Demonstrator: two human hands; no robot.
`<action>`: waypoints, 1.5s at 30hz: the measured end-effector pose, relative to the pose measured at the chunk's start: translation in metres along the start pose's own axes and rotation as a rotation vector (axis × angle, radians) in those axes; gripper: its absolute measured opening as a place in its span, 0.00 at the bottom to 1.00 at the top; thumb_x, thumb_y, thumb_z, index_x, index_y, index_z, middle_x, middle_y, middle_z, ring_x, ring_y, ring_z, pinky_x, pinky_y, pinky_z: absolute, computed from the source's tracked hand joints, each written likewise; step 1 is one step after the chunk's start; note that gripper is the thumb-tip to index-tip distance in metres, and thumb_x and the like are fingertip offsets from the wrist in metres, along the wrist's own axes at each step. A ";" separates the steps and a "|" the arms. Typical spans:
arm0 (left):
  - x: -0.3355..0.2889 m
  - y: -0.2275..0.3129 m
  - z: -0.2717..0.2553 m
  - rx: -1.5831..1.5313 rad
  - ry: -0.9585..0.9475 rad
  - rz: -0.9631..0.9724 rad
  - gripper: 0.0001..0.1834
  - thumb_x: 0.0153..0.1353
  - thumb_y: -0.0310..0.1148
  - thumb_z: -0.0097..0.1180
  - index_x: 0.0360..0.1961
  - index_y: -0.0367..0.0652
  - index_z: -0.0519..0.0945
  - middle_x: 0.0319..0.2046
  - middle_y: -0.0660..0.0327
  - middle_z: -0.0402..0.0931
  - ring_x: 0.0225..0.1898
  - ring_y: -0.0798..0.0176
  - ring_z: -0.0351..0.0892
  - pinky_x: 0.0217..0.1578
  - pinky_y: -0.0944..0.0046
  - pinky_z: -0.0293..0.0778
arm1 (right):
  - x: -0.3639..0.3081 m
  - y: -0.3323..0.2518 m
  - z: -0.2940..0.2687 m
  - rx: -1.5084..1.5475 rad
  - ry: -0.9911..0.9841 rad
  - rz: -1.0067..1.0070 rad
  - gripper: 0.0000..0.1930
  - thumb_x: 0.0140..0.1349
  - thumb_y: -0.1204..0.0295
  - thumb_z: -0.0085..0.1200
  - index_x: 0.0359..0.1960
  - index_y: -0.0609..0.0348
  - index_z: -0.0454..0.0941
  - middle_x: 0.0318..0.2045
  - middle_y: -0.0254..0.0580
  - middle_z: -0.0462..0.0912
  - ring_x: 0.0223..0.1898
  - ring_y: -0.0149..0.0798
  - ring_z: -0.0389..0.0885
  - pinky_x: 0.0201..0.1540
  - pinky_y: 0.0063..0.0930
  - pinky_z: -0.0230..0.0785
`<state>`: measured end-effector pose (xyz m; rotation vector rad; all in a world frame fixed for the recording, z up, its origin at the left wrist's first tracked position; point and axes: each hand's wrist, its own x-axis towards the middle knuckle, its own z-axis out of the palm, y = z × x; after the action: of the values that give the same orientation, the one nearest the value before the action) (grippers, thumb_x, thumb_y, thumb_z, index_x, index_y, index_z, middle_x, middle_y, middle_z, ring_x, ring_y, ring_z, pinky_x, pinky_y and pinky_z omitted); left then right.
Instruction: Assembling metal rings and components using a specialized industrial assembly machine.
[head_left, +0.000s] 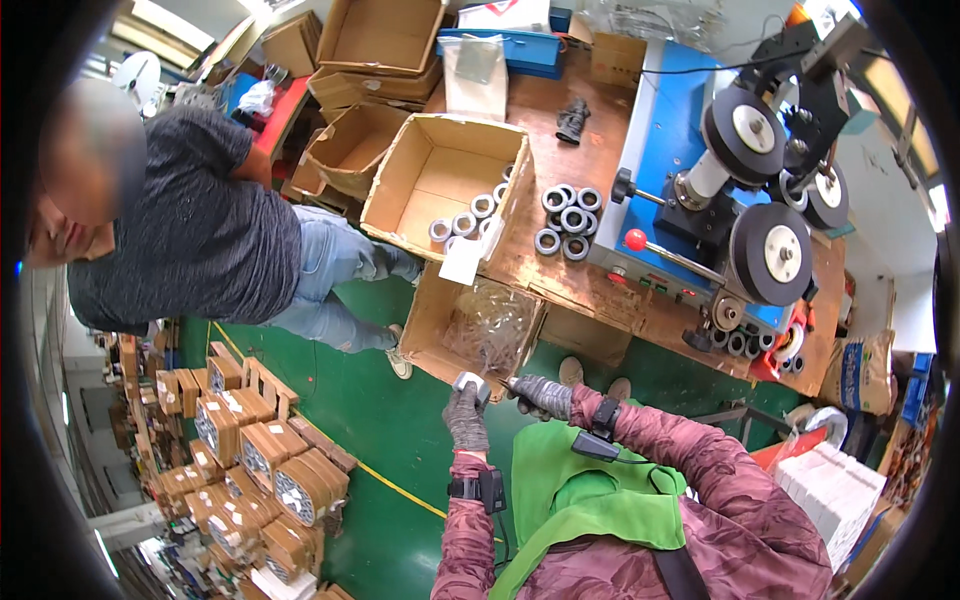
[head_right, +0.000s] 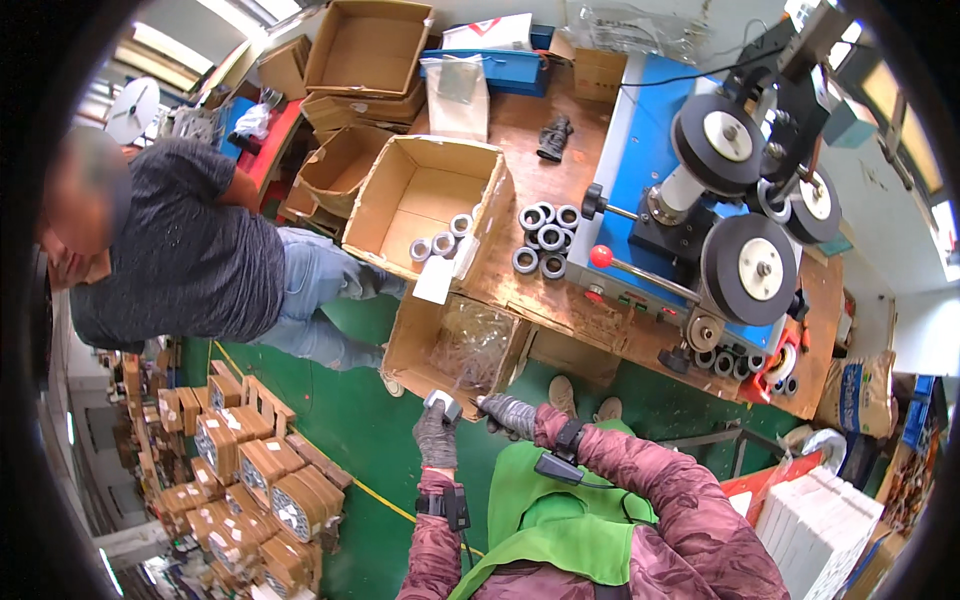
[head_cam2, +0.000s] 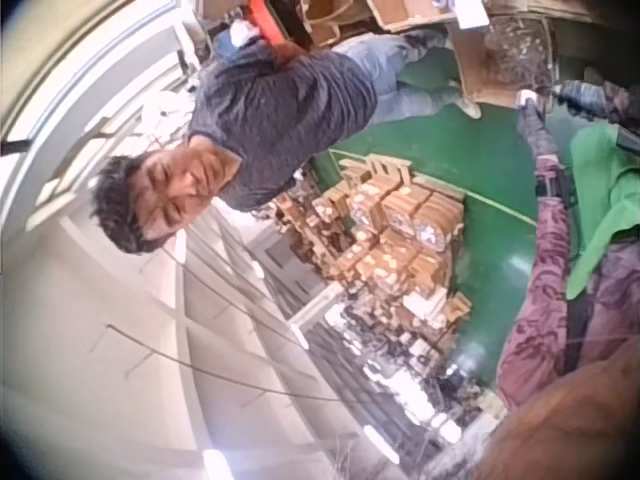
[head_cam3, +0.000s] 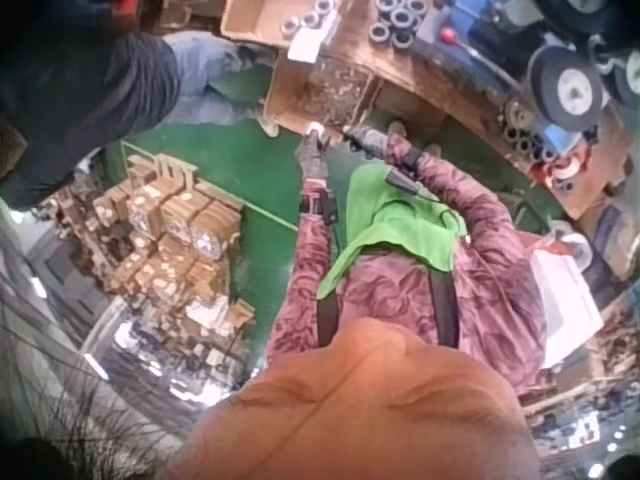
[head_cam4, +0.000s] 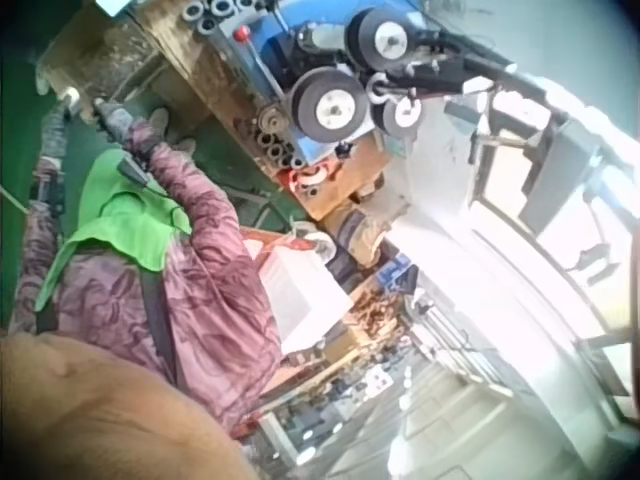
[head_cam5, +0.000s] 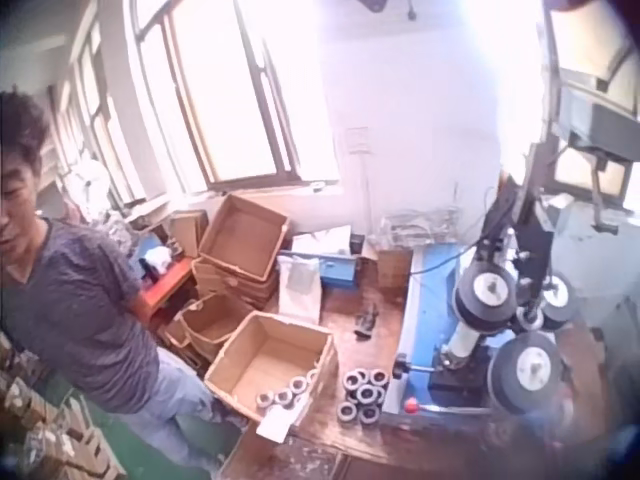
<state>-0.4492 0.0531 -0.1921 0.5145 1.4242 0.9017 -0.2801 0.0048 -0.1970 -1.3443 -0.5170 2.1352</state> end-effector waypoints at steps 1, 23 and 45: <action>-0.001 0.002 0.002 0.028 -0.002 0.000 0.21 0.50 0.31 0.55 0.44 0.31 0.71 0.38 0.56 0.70 0.39 0.58 0.72 0.36 0.58 0.73 | 0.000 -0.003 0.002 0.039 -0.010 0.023 0.22 0.61 0.48 0.34 0.36 0.54 0.70 0.15 0.29 0.68 0.10 0.24 0.60 0.10 0.18 0.53; -0.002 0.017 -0.043 0.001 -0.066 -0.002 0.16 0.53 0.34 0.55 0.40 0.33 0.72 0.33 0.58 0.72 0.32 0.62 0.73 0.32 0.62 0.74 | 0.005 0.109 -0.184 0.071 0.795 -0.109 0.13 0.55 0.69 0.49 0.42 0.56 0.73 0.23 0.35 0.76 0.19 0.31 0.73 0.19 0.26 0.67; -0.060 -0.032 0.102 0.310 -0.351 -0.191 0.20 0.53 0.38 0.55 0.45 0.40 0.71 0.36 0.60 0.74 0.37 0.64 0.74 0.34 0.64 0.73 | -0.098 0.352 -0.350 0.348 0.989 -0.251 0.05 0.49 0.74 0.50 0.29 0.57 0.74 0.21 0.36 0.74 0.20 0.35 0.70 0.24 0.30 0.64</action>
<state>-0.3380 0.0082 -0.1678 0.7176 1.2674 0.4128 -0.0185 -0.3198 -0.4839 -1.7720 0.0918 1.0736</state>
